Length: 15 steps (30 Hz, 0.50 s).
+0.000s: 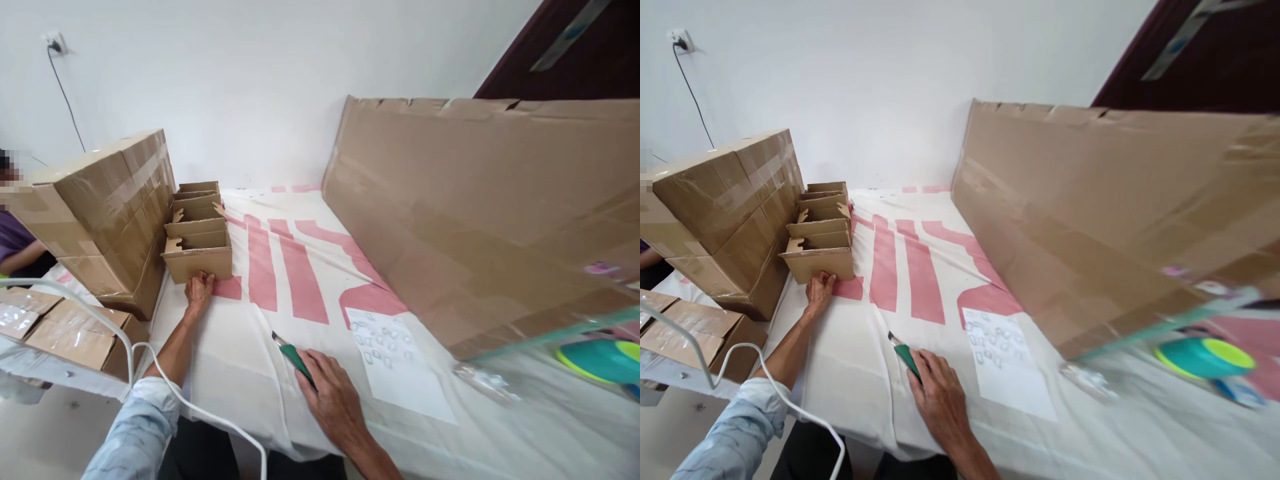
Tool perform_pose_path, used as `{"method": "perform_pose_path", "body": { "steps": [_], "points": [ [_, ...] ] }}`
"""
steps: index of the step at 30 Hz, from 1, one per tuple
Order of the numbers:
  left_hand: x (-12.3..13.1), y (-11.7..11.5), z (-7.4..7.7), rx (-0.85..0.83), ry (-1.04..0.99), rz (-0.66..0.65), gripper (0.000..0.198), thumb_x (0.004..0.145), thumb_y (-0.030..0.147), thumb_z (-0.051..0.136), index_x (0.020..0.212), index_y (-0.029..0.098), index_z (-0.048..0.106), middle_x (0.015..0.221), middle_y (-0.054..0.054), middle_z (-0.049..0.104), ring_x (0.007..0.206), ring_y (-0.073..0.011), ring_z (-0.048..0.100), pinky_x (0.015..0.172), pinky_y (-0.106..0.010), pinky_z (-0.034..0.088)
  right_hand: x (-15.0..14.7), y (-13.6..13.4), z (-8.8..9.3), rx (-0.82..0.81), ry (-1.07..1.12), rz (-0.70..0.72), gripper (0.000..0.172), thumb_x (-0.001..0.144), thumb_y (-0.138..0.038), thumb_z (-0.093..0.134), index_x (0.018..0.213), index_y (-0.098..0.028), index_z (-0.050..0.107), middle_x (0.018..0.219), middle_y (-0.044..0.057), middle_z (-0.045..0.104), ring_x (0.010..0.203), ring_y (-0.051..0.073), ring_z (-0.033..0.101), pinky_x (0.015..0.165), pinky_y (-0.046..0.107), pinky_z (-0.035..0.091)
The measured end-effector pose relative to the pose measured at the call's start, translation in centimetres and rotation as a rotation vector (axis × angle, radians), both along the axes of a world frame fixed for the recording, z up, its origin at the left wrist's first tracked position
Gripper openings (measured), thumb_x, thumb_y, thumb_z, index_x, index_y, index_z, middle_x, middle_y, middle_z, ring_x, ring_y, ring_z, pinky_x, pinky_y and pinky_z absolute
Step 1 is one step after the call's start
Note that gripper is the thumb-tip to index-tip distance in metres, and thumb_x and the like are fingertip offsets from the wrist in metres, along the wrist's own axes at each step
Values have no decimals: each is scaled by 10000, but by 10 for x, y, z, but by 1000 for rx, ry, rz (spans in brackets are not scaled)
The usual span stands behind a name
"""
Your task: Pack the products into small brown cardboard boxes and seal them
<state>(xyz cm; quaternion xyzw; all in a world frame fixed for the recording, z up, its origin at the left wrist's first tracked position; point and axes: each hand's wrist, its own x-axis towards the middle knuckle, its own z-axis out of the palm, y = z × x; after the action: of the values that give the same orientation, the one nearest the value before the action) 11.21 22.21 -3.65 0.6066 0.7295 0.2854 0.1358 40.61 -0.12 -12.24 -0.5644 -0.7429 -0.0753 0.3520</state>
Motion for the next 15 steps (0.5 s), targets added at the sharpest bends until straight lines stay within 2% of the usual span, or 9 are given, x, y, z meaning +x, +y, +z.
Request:
{"method": "perform_pose_path", "body": {
  "steps": [6,9,12,15],
  "points": [
    [0,19,8,-24,-9,-17,237,1024,352,591,1101,204,760,1119,-149,812,1103,-315,736,954,-388,513,3,3,-7,58,-5,15,338,1102,-343,488,1363,-231,671,1169,119,752,1039,299,683,863,431,560],
    [2,19,14,-35,-11,-49,222,978,262,627,1160,196,737,1147,-149,805,1125,-322,730,971,-404,521,3,5,-8,75,12,30,340,1107,-351,488,1368,-223,663,1173,117,749,1039,291,685,867,420,556],
    [5,-2,13,-23,-11,-117,291,941,184,627,1219,178,715,1188,-154,790,1144,-315,722,1006,-415,529,3,6,-9,85,24,46,339,1109,-350,486,1367,-214,659,1176,114,747,1052,283,684,890,416,553],
    [10,-49,3,-3,-22,-235,317,904,170,665,1214,199,723,1208,-113,787,1135,-283,723,1032,-397,540,5,5,-10,81,14,62,346,1114,-366,469,1359,-207,655,1173,116,741,1062,286,678,919,425,549]
  ]
}}
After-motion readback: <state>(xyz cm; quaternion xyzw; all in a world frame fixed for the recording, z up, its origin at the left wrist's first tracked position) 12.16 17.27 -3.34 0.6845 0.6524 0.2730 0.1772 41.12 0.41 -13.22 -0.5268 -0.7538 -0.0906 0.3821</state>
